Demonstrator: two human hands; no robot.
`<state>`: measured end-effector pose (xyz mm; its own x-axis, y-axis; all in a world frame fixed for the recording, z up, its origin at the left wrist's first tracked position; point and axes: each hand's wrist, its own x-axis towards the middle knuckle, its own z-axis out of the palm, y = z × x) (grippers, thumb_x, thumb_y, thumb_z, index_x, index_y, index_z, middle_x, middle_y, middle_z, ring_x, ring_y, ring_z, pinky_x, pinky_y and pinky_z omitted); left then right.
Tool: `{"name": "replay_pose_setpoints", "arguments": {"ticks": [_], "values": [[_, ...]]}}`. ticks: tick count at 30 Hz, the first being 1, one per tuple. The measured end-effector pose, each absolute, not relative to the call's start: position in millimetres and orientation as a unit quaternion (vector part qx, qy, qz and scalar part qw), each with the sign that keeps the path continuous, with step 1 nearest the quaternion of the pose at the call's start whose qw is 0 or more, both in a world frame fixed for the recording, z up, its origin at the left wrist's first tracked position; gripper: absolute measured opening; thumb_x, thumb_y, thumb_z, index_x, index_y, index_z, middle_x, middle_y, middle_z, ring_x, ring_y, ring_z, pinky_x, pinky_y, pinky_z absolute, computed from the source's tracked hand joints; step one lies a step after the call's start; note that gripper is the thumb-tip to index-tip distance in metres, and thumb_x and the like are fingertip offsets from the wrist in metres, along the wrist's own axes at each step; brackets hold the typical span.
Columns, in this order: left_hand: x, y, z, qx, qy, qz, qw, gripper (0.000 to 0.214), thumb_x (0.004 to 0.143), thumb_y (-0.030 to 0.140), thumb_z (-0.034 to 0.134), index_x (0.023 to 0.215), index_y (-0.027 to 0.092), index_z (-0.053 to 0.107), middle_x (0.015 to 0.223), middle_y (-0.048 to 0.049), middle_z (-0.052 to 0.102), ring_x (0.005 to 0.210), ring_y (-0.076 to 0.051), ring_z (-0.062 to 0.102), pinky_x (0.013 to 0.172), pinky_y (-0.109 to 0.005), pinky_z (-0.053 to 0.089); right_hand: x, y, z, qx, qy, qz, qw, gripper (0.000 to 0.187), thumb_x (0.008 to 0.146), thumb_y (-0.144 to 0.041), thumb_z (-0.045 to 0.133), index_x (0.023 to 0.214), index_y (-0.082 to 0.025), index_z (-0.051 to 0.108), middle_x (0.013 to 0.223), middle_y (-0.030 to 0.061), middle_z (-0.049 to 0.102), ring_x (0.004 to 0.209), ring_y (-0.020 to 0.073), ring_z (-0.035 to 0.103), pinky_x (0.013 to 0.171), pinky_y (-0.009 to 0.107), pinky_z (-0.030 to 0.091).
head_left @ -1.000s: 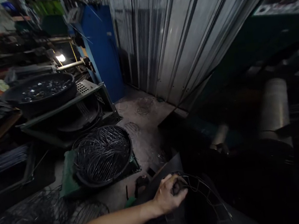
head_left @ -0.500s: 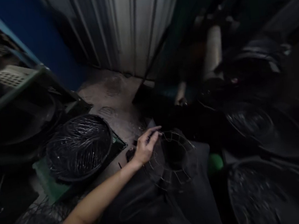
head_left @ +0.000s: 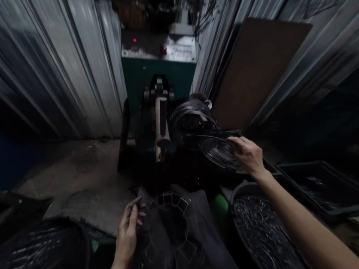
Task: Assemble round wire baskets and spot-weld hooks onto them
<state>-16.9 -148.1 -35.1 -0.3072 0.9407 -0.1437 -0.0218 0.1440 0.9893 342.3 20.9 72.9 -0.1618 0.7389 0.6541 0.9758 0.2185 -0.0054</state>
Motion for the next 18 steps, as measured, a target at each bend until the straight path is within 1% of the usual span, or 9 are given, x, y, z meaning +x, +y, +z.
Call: {"name": "replay_pose_setpoints", "arguments": {"ticks": [2,5,8,10,12,13,15,16,18], "values": [[-13,-146,-37,0.382,0.613,0.530,0.445,0.049,0.085,0.055,0.047,0.118,0.020,0.056,0.107,-0.0056,0.064,0.081,-0.013,0.060,0.071,-0.023,0.047,332,52,96,-0.589,-0.725,-0.249,0.255,0.037,0.094,-0.036,0.035,0.106,-0.022,0.066,0.085,0.0071,0.066,0.075,0.0189,0.058,0.061,0.026,0.038],[-7,-145,-36,0.379,0.624,0.525,0.437,0.051,0.083,0.057,0.049,0.118,0.020,0.056,0.107,-0.0057,0.065,0.079,-0.014,0.061,0.073,-0.024,0.048,308,102,130,-0.620,-0.725,-0.229,0.195,0.038,0.095,-0.038,0.032,0.112,-0.023,0.064,0.094,0.0083,0.065,0.078,0.0193,0.058,0.059,0.026,0.035],[-9,-144,-34,0.363,0.631,0.532,0.431,0.055,0.078,0.061,0.053,0.115,0.020,0.057,0.106,-0.0053,0.066,0.079,-0.015,0.062,0.070,-0.024,0.049,301,144,148,-0.637,-0.741,-0.173,0.124,0.034,0.093,-0.039,0.040,0.116,-0.027,0.062,0.101,0.0070,0.066,0.085,0.0207,0.059,0.065,0.027,0.039],[-18,-145,-36,0.334,0.650,0.539,0.420,0.056,0.074,0.063,0.056,0.109,0.020,0.061,0.103,-0.0042,0.067,0.079,-0.015,0.062,0.067,-0.022,0.050,320,160,145,-0.647,-0.739,-0.154,0.108,0.040,0.091,-0.042,0.043,0.128,-0.031,0.053,0.112,0.0065,0.064,0.093,0.0226,0.058,0.071,0.030,0.041],[-29,-146,-44,0.299,0.670,0.541,0.410,0.054,0.071,0.064,0.059,0.104,0.021,0.062,0.101,-0.0021,0.067,0.079,-0.014,0.063,0.064,-0.020,0.051,355,162,128,-0.686,-0.709,-0.129,0.098,0.048,0.093,-0.045,0.038,0.140,-0.031,0.037,0.125,0.0075,0.057,0.107,0.0246,0.053,0.080,0.034,0.042],[-35,-148,-49,0.288,0.676,0.544,0.405,0.053,0.071,0.064,0.059,0.105,0.023,0.062,0.102,-0.0010,0.067,0.079,-0.014,0.063,0.063,-0.020,0.051,375,157,115,-0.715,-0.686,-0.109,0.087,0.049,0.094,-0.044,0.035,0.142,-0.030,0.033,0.129,0.0085,0.054,0.112,0.0252,0.050,0.085,0.036,0.041],[-42,-155,-61,0.279,0.696,0.527,0.399,0.051,0.073,0.063,0.057,0.107,0.025,0.061,0.104,0.0003,0.067,0.083,-0.016,0.064,0.066,-0.022,0.053,413,142,79,-0.769,-0.635,-0.052,0.045,0.046,0.095,-0.041,0.034,0.139,-0.027,0.038,0.130,0.0104,0.053,0.117,0.0256,0.048,0.090,0.038,0.041],[-43,-160,-67,0.286,0.707,0.512,0.396,0.051,0.073,0.063,0.056,0.108,0.026,0.061,0.106,0.0004,0.067,0.089,-0.018,0.064,0.072,-0.025,0.054,429,134,57,-0.787,-0.617,-0.022,0.020,0.043,0.095,-0.039,0.038,0.134,-0.024,0.045,0.127,0.0115,0.055,0.114,0.0257,0.050,0.090,0.038,0.042],[-39,-171,-76,0.322,0.721,0.471,0.394,0.050,0.074,0.063,0.054,0.108,0.027,0.062,0.111,0.0000,0.065,0.105,-0.023,0.061,0.089,-0.032,0.052,452,121,10,-0.802,-0.595,0.039,-0.022,0.037,0.091,-0.037,0.049,0.123,-0.019,0.054,0.119,0.0113,0.059,0.106,0.0242,0.056,0.087,0.039,0.046]]}}
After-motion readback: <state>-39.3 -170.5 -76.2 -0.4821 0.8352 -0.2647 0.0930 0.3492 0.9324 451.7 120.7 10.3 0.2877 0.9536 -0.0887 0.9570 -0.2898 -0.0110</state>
